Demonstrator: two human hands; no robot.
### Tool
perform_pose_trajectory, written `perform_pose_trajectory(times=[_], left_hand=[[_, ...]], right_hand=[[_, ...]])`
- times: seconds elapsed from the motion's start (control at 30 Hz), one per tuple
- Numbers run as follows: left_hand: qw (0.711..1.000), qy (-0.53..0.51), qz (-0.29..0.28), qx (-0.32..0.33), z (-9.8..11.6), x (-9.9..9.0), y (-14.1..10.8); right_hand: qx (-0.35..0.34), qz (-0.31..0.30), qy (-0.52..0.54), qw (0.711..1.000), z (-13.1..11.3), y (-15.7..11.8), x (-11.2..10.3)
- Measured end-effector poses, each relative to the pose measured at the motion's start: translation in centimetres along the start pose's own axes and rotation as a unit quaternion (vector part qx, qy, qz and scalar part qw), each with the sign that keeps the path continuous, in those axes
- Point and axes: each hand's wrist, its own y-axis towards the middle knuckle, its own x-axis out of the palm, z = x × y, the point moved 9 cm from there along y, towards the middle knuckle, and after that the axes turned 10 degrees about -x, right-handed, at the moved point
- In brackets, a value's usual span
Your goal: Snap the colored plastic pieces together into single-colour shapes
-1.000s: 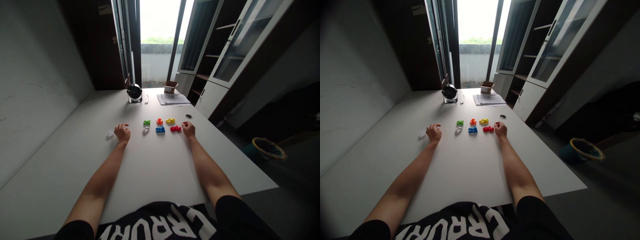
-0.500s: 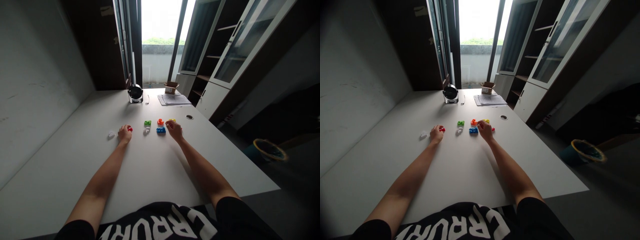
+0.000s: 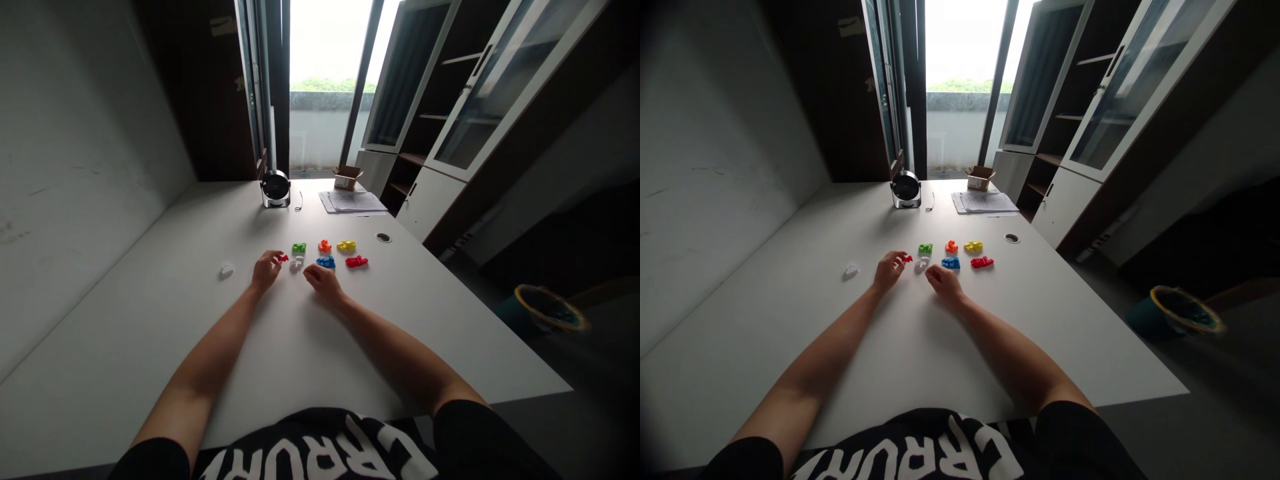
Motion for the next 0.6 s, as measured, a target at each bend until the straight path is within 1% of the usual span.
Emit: perform_pose_trajectory(times=[0.13,0.27,0.4,0.6], left_hand=[[0.997,0.022,-0.043,0.064,3.3,1.7,-1.4],[0.992,0.042,-0.079,0.091,5.5,2.6,-2.4],[0.987,0.054,-0.096,0.114,6.6,2.9,-2.9],[0.984,0.053,-0.1,0.135,7.1,3.1,-3.1]], right_hand=[[0.054,0.034,0.044,0.997,1.6,-0.3,0.3],[0.091,0.044,0.067,0.993,2.4,-0.2,0.2],[0.096,0.036,0.103,0.989,2.5,0.0,0.1],[0.099,0.039,0.153,0.983,2.2,0.2,0.1]])
